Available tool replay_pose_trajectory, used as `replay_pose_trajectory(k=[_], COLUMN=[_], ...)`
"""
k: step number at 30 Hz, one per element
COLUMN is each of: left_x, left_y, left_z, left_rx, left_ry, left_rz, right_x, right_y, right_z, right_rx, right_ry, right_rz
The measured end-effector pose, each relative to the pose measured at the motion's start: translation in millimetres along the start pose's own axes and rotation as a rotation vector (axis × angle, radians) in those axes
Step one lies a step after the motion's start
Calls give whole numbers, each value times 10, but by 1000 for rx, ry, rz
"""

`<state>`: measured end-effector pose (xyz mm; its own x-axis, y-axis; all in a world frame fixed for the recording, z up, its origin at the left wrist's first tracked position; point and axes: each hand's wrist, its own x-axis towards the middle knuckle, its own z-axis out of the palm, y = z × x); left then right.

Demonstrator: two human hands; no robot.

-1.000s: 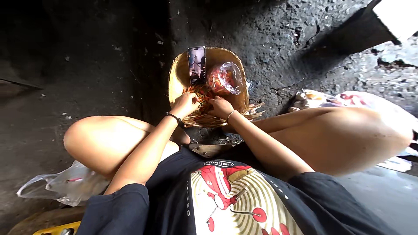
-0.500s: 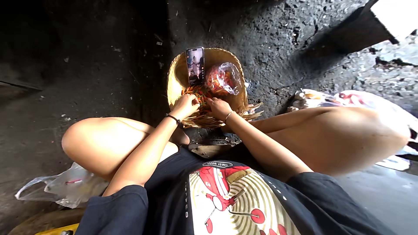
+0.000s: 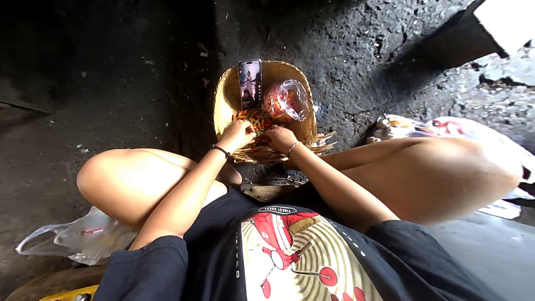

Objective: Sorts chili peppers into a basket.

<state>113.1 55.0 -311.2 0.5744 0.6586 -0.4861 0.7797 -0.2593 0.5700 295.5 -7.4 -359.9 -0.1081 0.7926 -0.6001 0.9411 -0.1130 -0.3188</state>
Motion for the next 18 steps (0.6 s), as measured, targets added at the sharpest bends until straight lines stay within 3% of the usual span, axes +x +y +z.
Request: replay_pose_trajectory(k=[7,11,18], left_x=[7,17,-19], left_y=[-37,40,70], left_z=[8,6,-2], left_rx=[-68,-293,-653], left_ry=[33,42,79], left_rz=[45,-2,-30], right_x=[-162,-184,-188], right_y=[-40,54,-98], right_z=[-283,-343,-287], right_rx=[89,470,1172], right_ry=[-28,134,185], right_rz=[-2,-168,-105])
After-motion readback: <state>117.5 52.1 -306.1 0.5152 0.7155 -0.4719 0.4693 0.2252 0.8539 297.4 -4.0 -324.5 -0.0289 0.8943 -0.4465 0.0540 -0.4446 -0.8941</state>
